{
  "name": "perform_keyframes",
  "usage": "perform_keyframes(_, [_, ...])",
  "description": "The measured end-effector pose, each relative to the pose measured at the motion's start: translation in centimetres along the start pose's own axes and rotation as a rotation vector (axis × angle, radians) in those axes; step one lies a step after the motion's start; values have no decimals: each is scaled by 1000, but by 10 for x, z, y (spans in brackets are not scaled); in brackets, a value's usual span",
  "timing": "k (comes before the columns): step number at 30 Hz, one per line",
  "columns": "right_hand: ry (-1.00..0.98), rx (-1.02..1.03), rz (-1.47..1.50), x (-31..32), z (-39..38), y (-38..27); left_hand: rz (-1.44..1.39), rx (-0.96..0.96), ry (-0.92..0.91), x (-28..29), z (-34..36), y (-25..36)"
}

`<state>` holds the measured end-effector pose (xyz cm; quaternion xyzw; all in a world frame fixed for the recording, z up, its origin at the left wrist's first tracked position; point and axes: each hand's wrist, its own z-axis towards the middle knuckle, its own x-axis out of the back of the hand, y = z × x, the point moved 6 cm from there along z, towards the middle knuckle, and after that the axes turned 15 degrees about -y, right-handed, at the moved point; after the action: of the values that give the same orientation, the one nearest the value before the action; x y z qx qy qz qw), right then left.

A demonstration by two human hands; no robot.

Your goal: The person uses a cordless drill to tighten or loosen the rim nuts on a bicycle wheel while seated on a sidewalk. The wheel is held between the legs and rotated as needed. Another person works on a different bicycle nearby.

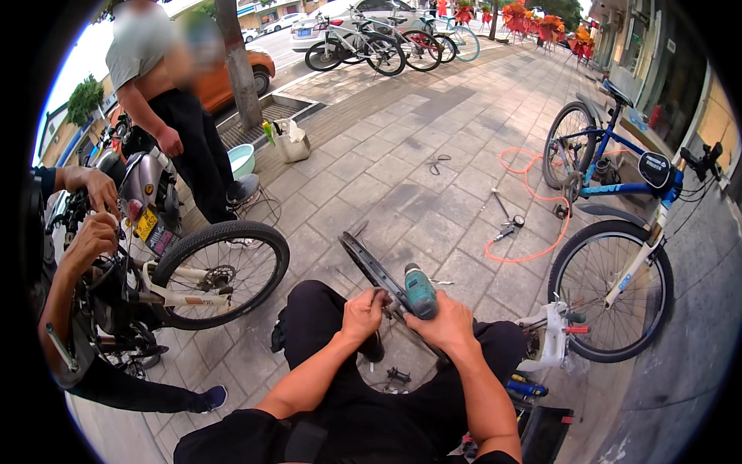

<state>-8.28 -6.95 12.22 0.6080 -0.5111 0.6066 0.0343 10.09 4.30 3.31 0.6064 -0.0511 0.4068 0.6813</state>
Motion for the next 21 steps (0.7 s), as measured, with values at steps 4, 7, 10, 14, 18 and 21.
perform_keyframes(4, [-8, 30, 75, 9, 8, -1, -567, 305, 160, 30, 18, -99])
perform_keyframes(7, [-36, 56, 17, 3, 14, -7, -607, 350, 111, 39, 30, -104])
perform_keyframes(10, [-41, 34, 55, 0, 12, -14, -176, 146, 232, 36, 39, -89])
perform_keyframes(14, [45, 42, 90, 1, 14, -23, -555, 354, 350, 18, 27, -80])
perform_keyframes(18, [61, 52, 94, -6, 16, -15, -583, 271, 68, -21, -8, -41])
perform_keyframes(21, [39, 60, 185, -3, 16, -11, -393, -214, -51, -61, -20, 0])
